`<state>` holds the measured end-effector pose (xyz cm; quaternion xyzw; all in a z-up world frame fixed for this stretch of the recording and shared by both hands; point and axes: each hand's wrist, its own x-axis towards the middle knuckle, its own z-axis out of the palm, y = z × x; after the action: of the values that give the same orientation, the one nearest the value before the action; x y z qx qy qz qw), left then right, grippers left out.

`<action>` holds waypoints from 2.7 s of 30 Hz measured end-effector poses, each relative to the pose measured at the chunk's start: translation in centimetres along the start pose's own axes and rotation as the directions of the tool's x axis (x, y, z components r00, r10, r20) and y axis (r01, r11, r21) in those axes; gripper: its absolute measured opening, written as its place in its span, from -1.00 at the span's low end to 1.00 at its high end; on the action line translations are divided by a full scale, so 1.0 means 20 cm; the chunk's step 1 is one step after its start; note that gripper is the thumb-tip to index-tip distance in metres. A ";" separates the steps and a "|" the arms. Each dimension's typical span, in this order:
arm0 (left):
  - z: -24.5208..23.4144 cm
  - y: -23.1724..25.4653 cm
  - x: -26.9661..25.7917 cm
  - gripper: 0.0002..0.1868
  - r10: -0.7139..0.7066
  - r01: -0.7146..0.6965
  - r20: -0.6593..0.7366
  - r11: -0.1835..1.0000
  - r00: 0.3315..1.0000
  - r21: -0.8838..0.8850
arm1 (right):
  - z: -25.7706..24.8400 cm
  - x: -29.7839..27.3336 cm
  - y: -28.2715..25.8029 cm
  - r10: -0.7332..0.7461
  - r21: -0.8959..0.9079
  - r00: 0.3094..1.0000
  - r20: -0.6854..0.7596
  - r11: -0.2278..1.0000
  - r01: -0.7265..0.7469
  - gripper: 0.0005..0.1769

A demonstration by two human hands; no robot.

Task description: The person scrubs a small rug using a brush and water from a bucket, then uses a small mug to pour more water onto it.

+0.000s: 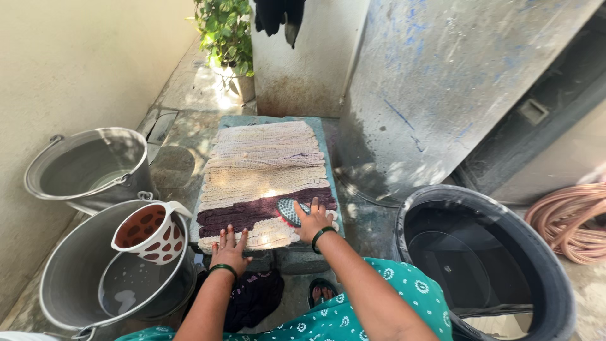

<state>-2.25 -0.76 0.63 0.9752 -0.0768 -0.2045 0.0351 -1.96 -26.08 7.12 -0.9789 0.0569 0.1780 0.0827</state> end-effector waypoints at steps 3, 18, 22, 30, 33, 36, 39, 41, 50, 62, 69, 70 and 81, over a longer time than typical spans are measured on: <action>0.05 -0.03 0.00 -0.07 0.039 -0.039 -0.031 0.999 0.999 -0.012 | -0.18 -0.05 0.05 -0.063 -0.070 0.997 0.045 0.995 0.066 -0.25; 0.33 -0.16 0.24 -0.01 0.071 -0.071 -0.047 0.997 0.996 -0.012 | -0.09 -0.13 0.31 -0.113 0.040 0.992 -0.064 0.992 0.115 -0.39; 0.29 -0.15 0.32 0.04 0.213 -0.200 -0.151 0.975 0.965 0.102 | -0.08 -0.13 0.26 -0.111 0.046 0.991 -0.069 0.992 0.115 -0.40; 0.25 -0.15 0.29 -0.11 0.188 -0.191 0.066 0.981 0.980 0.042 | -0.03 0.20 0.30 -0.295 -0.134 0.913 -0.282 0.954 0.267 -0.52; 0.34 -0.16 0.26 -0.12 0.135 -0.136 -0.024 0.991 0.991 -0.018 | -0.08 0.27 0.43 -0.037 0.571 0.959 -0.280 0.797 0.197 -0.42; 0.34 -0.17 0.22 -0.13 0.109 -0.110 -0.009 0.990 0.994 -0.093 | -0.07 0.28 0.51 0.053 0.856 0.963 -0.265 0.473 0.209 -0.25; 0.28 -0.14 0.14 -0.11 0.135 -0.139 -0.051 0.986 0.990 -0.096 | -0.13 0.25 0.55 0.064 0.918 0.985 -0.160 0.376 0.125 -0.15; 0.25 -0.12 0.11 -0.13 0.120 -0.122 -0.023 0.987 0.993 -0.105 | -0.16 0.22 0.56 0.080 0.927 0.986 -0.144 0.359 0.106 -0.11; 0.21 -0.11 0.08 -0.13 0.112 -0.113 -0.017 0.991 0.994 -0.078 | -0.24 0.22 0.58 0.134 0.975 0.988 -0.075 0.216 0.045 -0.04; 0.18 -0.08 0.05 -0.13 0.108 -0.108 -0.006 0.990 0.994 -0.089 | -0.30 0.14 0.59 0.211 0.972 0.972 -0.100 0.231 0.049 0.07; 0.21 -0.11 0.05 -0.14 0.131 -0.135 -0.038 0.981 0.991 -0.138 | -0.36 0.08 0.59 0.105 0.915 0.946 -0.307 -0.239 0.324 0.03; 0.22 -0.11 0.06 -0.13 0.144 -0.148 -0.046 0.981 0.989 -0.122 | -0.38 0.06 0.58 0.060 0.831 0.940 -0.336 -0.452 0.326 0.02; 0.25 -0.12 0.10 -0.13 0.125 -0.126 -0.022 0.990 0.992 -0.063 | -0.34 0.11 0.62 0.119 0.962 0.970 -0.212 -0.149 0.228 -0.01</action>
<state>-2.20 1.01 -4.92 0.9687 -0.1311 -0.1953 0.0798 0.67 -39.65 10.90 -0.5890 0.1390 -0.0445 0.7949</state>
